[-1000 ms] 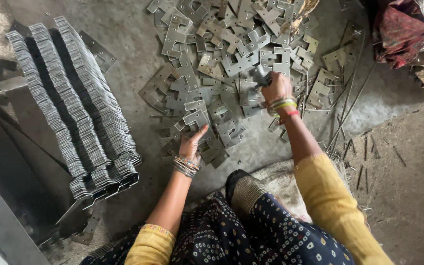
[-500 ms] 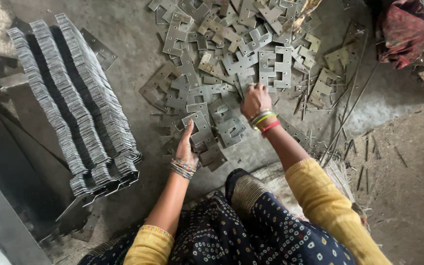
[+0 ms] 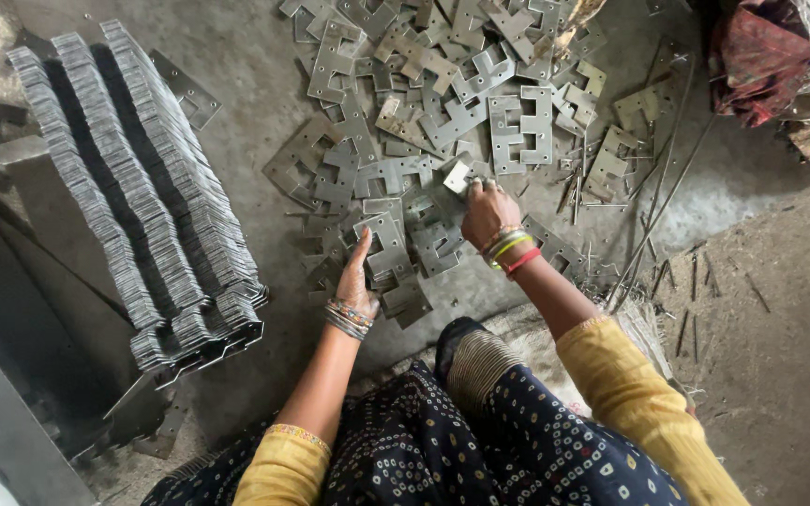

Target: The person sits on the floor and sorts metal pieces by picking them up from a pile and stacking them neatly. The person handles the pieces by hand, organizing them into a stack.

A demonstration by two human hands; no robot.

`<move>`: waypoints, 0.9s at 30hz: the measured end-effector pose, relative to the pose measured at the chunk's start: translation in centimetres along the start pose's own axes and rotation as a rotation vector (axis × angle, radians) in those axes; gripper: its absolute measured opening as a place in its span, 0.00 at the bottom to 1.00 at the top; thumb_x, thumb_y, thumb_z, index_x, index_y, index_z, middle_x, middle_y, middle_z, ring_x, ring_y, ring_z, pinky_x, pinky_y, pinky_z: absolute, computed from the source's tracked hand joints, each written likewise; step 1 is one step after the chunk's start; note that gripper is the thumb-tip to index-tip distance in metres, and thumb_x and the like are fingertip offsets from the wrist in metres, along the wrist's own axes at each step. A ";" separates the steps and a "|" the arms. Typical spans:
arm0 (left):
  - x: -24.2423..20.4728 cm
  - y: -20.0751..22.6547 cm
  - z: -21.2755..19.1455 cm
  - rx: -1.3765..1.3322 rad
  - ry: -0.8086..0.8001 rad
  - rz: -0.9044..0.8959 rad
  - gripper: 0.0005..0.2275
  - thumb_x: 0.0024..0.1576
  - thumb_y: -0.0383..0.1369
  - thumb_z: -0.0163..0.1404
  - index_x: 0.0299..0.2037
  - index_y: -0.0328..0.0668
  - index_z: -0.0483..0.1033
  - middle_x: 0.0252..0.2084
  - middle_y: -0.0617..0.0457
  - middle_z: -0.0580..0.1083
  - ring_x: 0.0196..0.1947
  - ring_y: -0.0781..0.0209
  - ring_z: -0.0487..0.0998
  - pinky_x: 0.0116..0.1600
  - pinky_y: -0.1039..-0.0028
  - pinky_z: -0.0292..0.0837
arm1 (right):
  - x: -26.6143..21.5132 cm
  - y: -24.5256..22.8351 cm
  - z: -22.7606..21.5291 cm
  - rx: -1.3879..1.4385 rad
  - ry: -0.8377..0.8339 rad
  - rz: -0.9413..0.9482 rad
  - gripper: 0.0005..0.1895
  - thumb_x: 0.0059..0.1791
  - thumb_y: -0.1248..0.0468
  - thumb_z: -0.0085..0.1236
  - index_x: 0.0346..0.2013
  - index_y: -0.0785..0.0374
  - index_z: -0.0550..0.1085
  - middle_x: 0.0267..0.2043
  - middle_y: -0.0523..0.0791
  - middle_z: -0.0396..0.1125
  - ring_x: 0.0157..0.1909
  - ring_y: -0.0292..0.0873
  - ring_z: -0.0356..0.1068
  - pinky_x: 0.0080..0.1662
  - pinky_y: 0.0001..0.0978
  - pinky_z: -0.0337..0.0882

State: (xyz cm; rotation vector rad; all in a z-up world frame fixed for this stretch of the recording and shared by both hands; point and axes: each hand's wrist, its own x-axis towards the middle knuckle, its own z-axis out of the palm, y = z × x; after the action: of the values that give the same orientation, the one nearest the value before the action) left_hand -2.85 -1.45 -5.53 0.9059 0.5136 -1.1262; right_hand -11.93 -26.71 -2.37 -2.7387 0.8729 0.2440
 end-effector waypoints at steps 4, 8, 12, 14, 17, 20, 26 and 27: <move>0.4 0.2 -0.4 -0.020 -0.065 0.024 0.36 0.52 0.53 0.58 0.69 0.45 0.66 0.68 0.53 0.67 0.64 0.56 0.68 0.67 0.57 0.63 | -4.2 0.0 -0.4 -0.004 0.367 -0.468 0.22 0.46 0.70 0.53 0.55 0.71 0.68 0.51 0.58 0.70 0.55 0.60 0.73 0.56 0.52 0.73; 0.5 0.9 -0.3 -0.062 -0.163 0.011 0.38 0.55 0.57 0.54 0.72 0.42 0.63 0.69 0.47 0.65 0.65 0.51 0.65 0.68 0.53 0.60 | -4.7 -0.1 -1.6 -0.091 0.532 -0.695 0.27 0.41 0.65 0.59 0.54 0.64 0.66 0.51 0.54 0.70 0.55 0.58 0.73 0.61 0.59 0.71; 0.2 1.1 0.2 0.182 -0.033 0.142 0.40 0.54 0.59 0.50 0.75 0.54 0.52 0.77 0.60 0.53 0.75 0.64 0.52 0.74 0.56 0.46 | -1.0 0.2 -1.3 0.025 0.195 -0.165 0.36 0.42 0.59 0.62 0.59 0.77 0.63 0.52 0.63 0.67 0.52 0.64 0.71 0.50 0.51 0.73; 0.0 1.1 0.2 0.162 -0.004 0.072 0.41 0.52 0.59 0.49 0.75 0.57 0.52 0.77 0.61 0.52 0.74 0.61 0.51 0.72 0.53 0.44 | 0.1 -0.1 -0.2 0.032 0.046 -0.034 0.31 0.46 0.61 0.59 0.59 0.74 0.64 0.53 0.60 0.68 0.53 0.61 0.71 0.49 0.50 0.75; -0.1 0.6 -0.4 0.090 0.023 0.016 0.41 0.51 0.59 0.50 0.74 0.55 0.54 0.75 0.58 0.56 0.72 0.56 0.56 0.70 0.52 0.49 | 1.0 0.0 0.0 -0.088 0.028 -0.002 0.22 0.47 0.60 0.59 0.51 0.70 0.69 0.48 0.60 0.71 0.50 0.59 0.73 0.46 0.48 0.76; 0.4 0.1 -1.5 0.045 -0.060 0.018 0.40 0.51 0.56 0.55 0.72 0.48 0.59 0.71 0.54 0.63 0.68 0.54 0.63 0.69 0.54 0.59 | 0.5 0.3 -1.6 0.008 0.006 0.134 0.14 0.55 0.62 0.51 0.54 0.63 0.74 0.40 0.56 0.75 0.43 0.58 0.76 0.45 0.49 0.76; 1.5 -0.5 -2.7 -0.048 -0.205 0.017 0.39 0.56 0.57 0.58 0.71 0.39 0.62 0.66 0.44 0.67 0.63 0.46 0.65 0.67 0.50 0.61 | -2.8 -3.2 -3.0 0.352 -0.176 -0.051 0.26 0.43 0.51 0.63 0.48 0.64 0.74 0.38 0.53 0.75 0.39 0.52 0.77 0.44 0.43 0.78; 1.3 -0.6 -2.8 -0.056 -0.203 -0.010 0.40 0.56 0.58 0.57 0.72 0.39 0.62 0.67 0.42 0.67 0.64 0.43 0.63 0.69 0.47 0.58 | -3.4 -4.3 -2.3 0.239 -0.145 -0.048 0.27 0.44 0.50 0.64 0.48 0.66 0.73 0.41 0.55 0.73 0.42 0.54 0.76 0.44 0.46 0.76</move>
State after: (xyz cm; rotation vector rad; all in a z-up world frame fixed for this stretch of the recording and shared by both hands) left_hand -2.66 0.05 -8.23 0.7320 0.3816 -1.1924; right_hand -11.93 -22.13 1.42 -2.4832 0.7450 0.3033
